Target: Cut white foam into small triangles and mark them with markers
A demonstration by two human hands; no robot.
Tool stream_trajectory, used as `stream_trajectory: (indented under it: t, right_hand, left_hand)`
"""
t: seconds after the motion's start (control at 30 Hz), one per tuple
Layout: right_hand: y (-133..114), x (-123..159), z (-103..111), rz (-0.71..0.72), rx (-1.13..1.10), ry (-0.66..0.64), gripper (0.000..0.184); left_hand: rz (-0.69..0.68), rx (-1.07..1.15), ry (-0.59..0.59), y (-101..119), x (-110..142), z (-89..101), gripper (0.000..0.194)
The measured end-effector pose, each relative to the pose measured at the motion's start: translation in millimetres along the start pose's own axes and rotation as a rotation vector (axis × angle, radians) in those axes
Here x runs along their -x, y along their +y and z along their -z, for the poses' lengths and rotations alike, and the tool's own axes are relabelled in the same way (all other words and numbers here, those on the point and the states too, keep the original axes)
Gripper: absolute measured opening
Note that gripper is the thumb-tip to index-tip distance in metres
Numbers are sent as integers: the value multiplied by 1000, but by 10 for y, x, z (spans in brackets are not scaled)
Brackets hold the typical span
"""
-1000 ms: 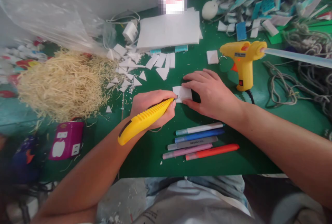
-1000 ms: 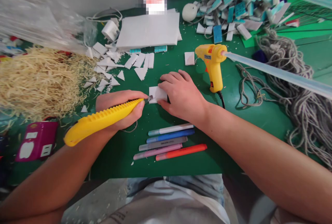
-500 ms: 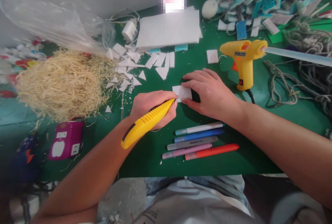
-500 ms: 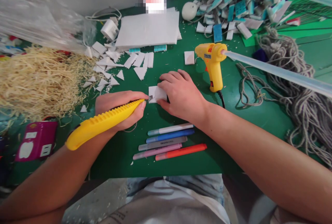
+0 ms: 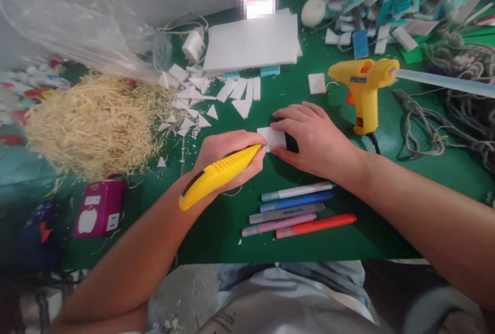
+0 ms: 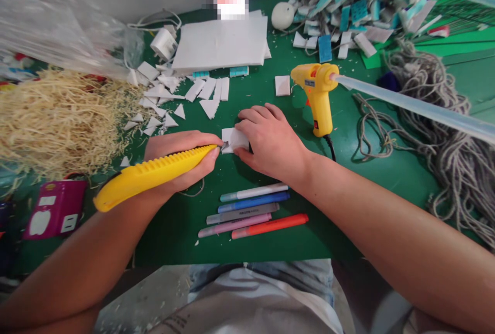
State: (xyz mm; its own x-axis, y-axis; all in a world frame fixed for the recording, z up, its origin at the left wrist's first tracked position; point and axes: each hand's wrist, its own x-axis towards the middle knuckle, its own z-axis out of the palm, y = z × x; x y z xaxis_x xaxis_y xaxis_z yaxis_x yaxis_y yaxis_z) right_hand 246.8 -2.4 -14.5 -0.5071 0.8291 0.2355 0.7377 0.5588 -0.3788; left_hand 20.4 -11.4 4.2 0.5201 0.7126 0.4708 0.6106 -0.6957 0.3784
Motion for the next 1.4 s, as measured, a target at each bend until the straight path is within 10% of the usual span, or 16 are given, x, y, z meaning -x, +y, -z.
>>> stream_trajectory:
  t: [1.4]
  right_hand:
    - [-27, -17, 7, -33, -6, -9, 32]
  left_hand:
    - [-107, -78, 25, -24, 62, 3, 13]
